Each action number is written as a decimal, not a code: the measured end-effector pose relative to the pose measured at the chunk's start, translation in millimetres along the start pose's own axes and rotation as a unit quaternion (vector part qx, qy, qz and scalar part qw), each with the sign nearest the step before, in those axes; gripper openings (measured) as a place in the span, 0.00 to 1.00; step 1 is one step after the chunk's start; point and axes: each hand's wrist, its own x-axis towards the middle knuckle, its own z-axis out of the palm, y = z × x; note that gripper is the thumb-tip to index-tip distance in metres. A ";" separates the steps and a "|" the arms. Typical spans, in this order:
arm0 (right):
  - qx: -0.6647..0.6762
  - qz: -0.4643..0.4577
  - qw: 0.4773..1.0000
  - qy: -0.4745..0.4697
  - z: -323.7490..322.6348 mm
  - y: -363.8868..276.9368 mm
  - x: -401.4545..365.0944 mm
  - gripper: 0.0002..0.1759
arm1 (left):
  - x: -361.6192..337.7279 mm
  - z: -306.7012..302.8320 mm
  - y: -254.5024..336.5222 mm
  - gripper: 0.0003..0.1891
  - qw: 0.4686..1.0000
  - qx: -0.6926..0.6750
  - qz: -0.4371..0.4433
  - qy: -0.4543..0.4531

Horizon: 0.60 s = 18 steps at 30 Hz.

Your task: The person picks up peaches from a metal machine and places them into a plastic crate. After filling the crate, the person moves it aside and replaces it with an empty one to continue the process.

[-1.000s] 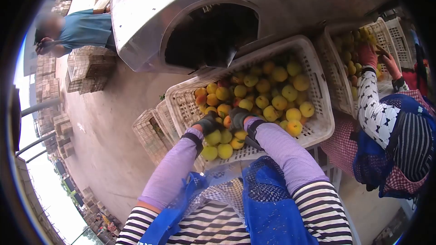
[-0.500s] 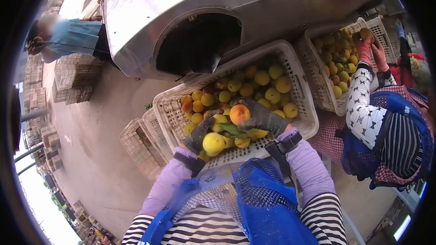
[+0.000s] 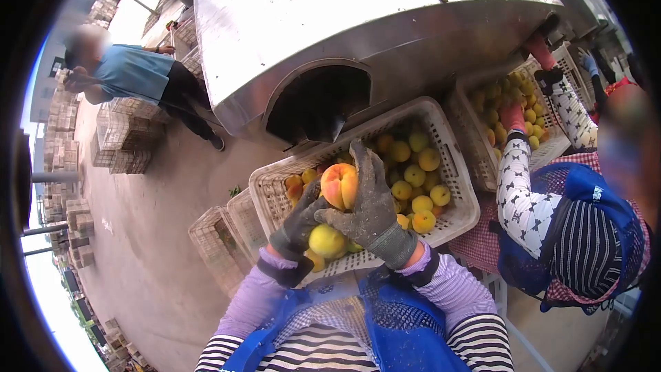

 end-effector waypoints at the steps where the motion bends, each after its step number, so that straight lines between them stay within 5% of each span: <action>1: 0.015 0.016 1.000 0.001 1.5 -1.8 7.2 0.63 | -1.1 3.8 4.4 0.28 1.000 -0.002 0.022 -0.004; 4: 0.151 0.065 0.986 0.019 5.9 -13.0 29.6 0.59 | -8.4 6.5 15.1 0.26 0.997 -0.024 0.074 0.004; 5: 0.130 0.044 0.988 0.073 13.4 -12.9 38.3 0.50 | -9.7 3.0 15.7 0.26 0.995 -0.061 0.082 0.010; 8: -0.051 0.025 0.998 0.005 57.8 38.6 72.9 0.44 | -8.9 -17.1 8.1 0.25 0.990 -0.124 0.067 0.022; 11: -0.197 -0.096 0.974 0.056 67.7 46.8 81.6 0.36 | -9.7 -29.0 -3.2 0.25 0.988 -0.131 0.056 0.056; 15: -0.133 -0.067 0.989 0.024 75.7 58.1 77.6 0.39 | -22.3 -45.8 -18.6 0.30 0.982 -0.178 0.006 0.069; 18: -0.106 -0.095 0.989 0.052 79.4 61.9 76.6 0.38 | -25.8 -39.8 -19.0 0.30 0.985 -0.151 0.058 0.066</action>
